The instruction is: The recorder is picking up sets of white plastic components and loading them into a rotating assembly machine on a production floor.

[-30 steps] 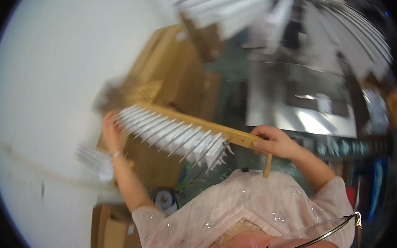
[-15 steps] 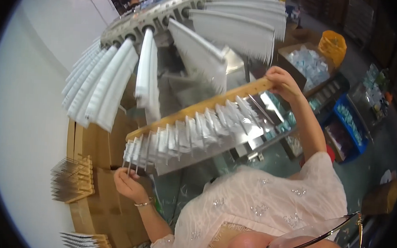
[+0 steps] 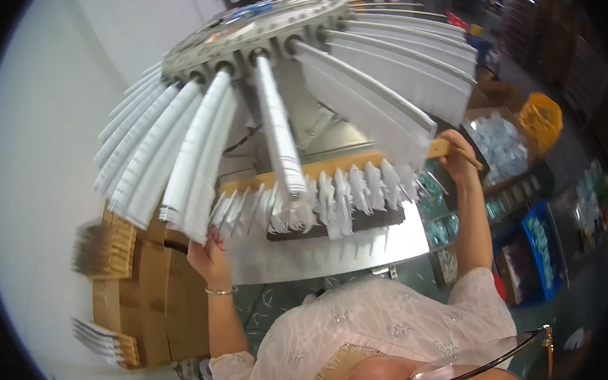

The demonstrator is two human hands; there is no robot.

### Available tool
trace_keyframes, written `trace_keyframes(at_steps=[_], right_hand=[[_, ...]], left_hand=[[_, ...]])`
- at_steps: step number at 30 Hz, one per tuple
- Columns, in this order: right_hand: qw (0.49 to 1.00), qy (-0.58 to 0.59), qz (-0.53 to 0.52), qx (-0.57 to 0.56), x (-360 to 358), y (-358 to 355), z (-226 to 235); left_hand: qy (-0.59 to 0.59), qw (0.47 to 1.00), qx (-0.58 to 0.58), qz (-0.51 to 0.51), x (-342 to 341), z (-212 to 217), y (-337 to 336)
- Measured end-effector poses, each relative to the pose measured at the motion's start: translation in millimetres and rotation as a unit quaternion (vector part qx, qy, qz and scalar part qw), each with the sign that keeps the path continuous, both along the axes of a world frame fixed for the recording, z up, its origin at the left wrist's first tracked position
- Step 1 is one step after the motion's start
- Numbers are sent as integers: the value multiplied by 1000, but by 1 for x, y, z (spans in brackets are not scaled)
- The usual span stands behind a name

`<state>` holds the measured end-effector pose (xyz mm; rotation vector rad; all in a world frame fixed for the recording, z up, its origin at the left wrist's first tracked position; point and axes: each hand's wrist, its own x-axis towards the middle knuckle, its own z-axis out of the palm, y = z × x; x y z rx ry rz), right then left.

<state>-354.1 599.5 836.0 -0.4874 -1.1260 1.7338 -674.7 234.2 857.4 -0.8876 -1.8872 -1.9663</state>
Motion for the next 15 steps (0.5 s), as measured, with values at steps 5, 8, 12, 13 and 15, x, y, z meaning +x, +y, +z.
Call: trace_keyframes(at_steps=[5, 8, 12, 13, 15], right_hand=[[997, 33, -7, 62, 1, -2, 32], [994, 56, -23, 96, -11, 11, 27], [999, 21, -36, 17, -11, 28, 19], [998, 14, -49, 23, -12, 24, 22], [998, 40, 5, 52, -7, 34, 21]], left_hand=[[147, 987, 28, 54, -33, -23, 2], [111, 993, -30, 22, -43, -22, 3], [264, 963, -35, 49, -25, 34, 21], [259, 964, -31, 56, -27, 38, 23], [291, 957, 17, 18, -30, 43, 25]])
